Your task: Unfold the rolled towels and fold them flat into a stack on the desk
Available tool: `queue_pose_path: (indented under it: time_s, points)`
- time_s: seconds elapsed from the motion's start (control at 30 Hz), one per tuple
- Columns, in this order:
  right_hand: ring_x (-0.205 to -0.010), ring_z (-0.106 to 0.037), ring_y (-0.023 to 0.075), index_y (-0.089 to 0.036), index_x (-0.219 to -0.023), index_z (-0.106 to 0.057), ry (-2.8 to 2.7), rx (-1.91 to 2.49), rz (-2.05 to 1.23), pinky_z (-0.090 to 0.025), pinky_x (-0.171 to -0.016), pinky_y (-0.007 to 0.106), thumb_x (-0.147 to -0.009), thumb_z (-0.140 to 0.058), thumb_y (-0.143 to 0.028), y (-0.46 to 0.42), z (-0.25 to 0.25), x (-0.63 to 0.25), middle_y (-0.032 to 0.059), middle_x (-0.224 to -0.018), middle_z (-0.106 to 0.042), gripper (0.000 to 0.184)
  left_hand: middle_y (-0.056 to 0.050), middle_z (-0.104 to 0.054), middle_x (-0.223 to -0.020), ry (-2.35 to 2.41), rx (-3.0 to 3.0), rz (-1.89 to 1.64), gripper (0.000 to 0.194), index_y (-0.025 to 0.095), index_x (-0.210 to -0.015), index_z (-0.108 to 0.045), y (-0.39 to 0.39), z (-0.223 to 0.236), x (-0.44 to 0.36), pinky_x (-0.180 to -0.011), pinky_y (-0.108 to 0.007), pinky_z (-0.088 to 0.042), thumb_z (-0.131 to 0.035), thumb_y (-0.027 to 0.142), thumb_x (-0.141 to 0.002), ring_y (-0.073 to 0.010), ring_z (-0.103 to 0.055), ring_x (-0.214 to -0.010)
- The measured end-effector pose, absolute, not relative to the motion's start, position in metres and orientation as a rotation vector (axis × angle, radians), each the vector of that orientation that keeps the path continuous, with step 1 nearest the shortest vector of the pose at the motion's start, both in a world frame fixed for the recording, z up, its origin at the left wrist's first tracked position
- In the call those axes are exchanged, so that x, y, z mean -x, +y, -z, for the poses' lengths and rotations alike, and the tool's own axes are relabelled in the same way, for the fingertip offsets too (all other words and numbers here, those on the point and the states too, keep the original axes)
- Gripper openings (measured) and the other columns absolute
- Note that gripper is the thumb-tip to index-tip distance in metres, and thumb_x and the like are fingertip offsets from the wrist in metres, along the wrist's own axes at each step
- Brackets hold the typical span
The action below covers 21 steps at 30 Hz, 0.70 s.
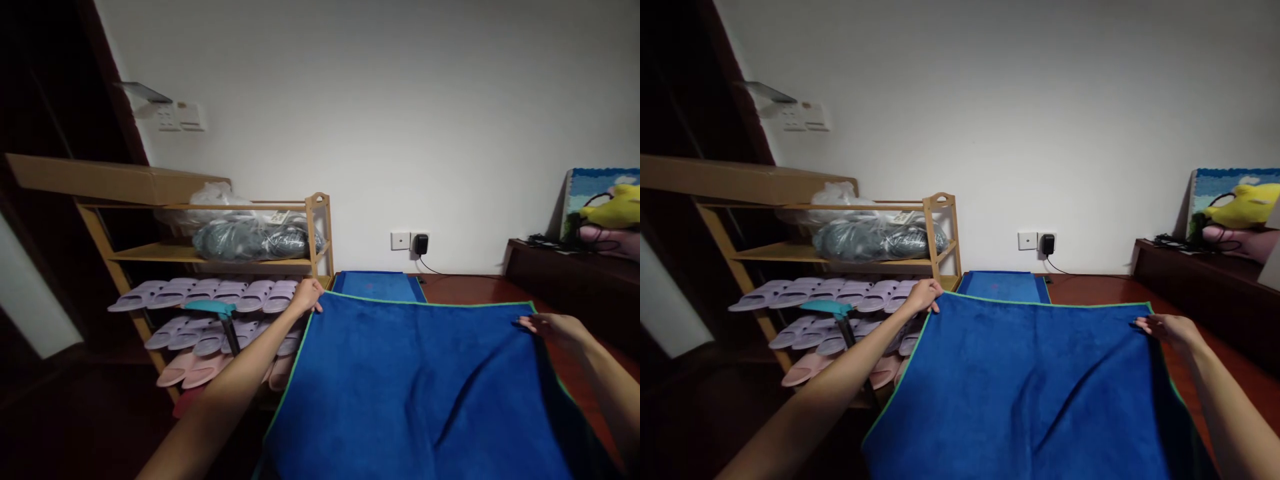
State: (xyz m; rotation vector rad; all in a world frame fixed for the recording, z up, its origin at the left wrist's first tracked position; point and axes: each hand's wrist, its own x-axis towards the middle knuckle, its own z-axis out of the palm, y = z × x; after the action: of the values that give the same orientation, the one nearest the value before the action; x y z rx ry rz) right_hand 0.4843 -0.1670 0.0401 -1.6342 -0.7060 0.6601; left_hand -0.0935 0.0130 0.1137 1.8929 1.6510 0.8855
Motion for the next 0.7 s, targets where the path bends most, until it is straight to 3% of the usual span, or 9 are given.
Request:
queue_pose_path:
  time_s: [0.13,0.3,0.5,0.7]
  points:
    - [-0.081,-0.068,0.0205,-0.012,-0.070,-0.056,-0.616,1.544,-0.717,-0.052,-0.076,0.022,-0.076,-0.053,-0.011,-0.163,-0.036,-0.482,0.0215,-0.091,-0.067,0.007,0.002,-0.057,-0.041,1.650,-1.845,-0.900,0.006,0.014,-0.076,-0.056,0.018,-0.109,0.085,-0.037,-0.015,-0.036,-0.053,0.010,-0.081,-0.0108,-0.054,-0.032]
    - [-0.081,-0.067,0.0173,-0.013,-0.075,-0.058,-0.618,1.562,-0.718,-0.051,-0.071,0.020,-0.073,-0.060,-0.012,-0.146,-0.032,-0.480,0.0175,-0.095,-0.067,0.003,0.002,-0.056,-0.040,1.683,-1.829,-0.933,0.012,0.014,-0.073,-0.056,0.029,-0.104,0.074,-0.040,-0.016,-0.040,-0.051,0.007,-0.080,-0.0124,-0.058,-0.037]
    - [-0.084,-0.065,0.0213,-0.013,-0.083,-0.063,-0.693,1.671,-0.666,-0.049,-0.064,0.024,-0.065,-0.071,-0.027,-0.127,-0.021,-0.480,0.0142,-0.091,-0.067,0.024,0.002,-0.052,-0.037,1.750,-1.830,-0.979,0.016,0.015,-0.068,-0.056,0.038,-0.090,0.063,-0.040,-0.018,-0.040,-0.050,0.006,-0.079,-0.0145,-0.057,-0.037]
    - [-0.097,-0.062,0.0267,-0.017,-0.090,-0.062,-0.706,1.723,-0.584,-0.048,-0.068,0.029,-0.064,-0.069,-0.036,-0.117,-0.011,-0.484,0.0147,-0.097,-0.067,0.033,0.003,-0.052,-0.041,1.795,-1.832,-1.040,0.016,0.016,-0.068,-0.055,0.043,-0.083,0.059,-0.040,-0.018,-0.038,-0.050,0.006,-0.079,-0.0136,-0.056,-0.037]
